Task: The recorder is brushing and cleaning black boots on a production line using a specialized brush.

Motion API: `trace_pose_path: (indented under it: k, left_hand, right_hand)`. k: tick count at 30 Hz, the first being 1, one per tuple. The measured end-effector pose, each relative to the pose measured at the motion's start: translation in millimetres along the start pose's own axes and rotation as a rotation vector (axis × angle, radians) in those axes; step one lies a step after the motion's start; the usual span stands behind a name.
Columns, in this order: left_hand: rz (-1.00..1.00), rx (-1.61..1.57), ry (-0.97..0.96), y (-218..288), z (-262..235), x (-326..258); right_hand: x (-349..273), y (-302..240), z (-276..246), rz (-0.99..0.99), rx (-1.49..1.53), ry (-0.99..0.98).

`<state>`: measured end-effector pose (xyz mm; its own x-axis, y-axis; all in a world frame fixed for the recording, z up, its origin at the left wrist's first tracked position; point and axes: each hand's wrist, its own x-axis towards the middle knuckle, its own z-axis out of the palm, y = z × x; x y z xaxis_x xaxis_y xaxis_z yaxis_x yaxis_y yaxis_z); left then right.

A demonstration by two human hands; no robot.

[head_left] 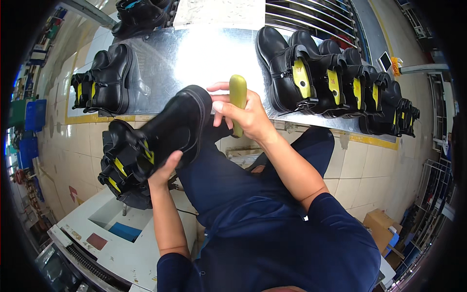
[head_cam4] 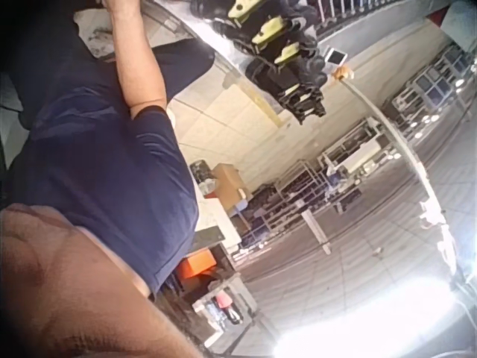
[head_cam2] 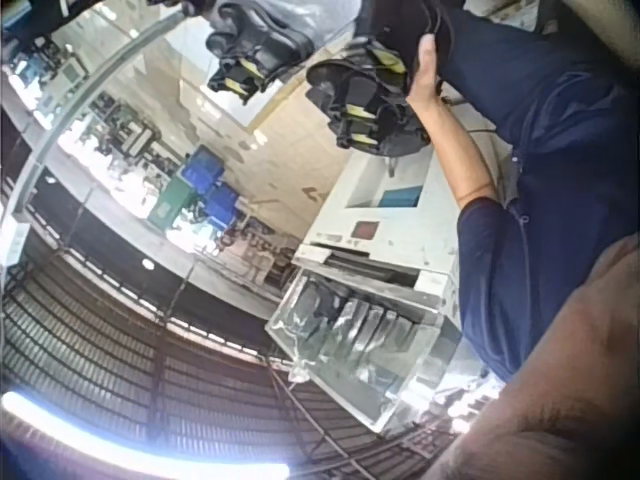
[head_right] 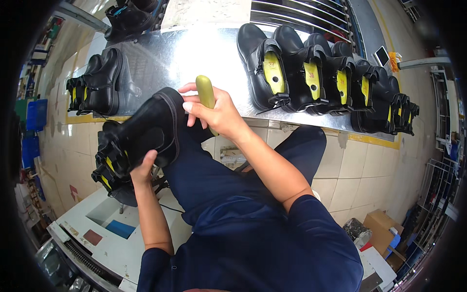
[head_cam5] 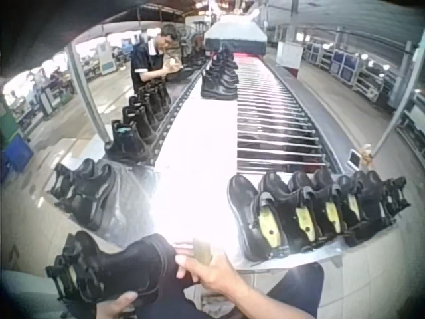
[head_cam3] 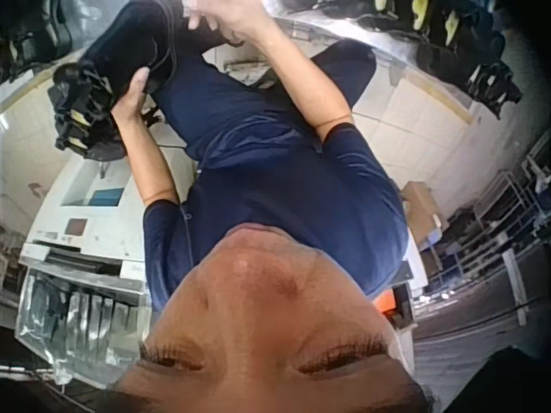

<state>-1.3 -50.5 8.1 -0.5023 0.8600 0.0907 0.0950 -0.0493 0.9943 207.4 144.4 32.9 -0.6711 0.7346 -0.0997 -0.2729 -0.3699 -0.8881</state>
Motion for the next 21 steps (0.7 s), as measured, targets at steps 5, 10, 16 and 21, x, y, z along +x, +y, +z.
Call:
trace_pose_path:
  k: [5,10,16,21]
  left_hand:
    - [0.018,0.118,-0.138,23,5,-11]
    - [0.400,0.188,-0.136,34,29,-14]
    - [0.496,0.386,-0.159,23,26,-42]
    - [0.565,0.502,-0.123,32,36,-51]
  right_hand:
    - [-17,-3,5,-0.039,0.029,-0.035]
    - [-29,-5,6,-0.045,0.051,-0.017]
    - [-43,-6,4,-0.039,0.079,0.008]
    - [-49,-1,-2,-0.065,0.077,0.025]
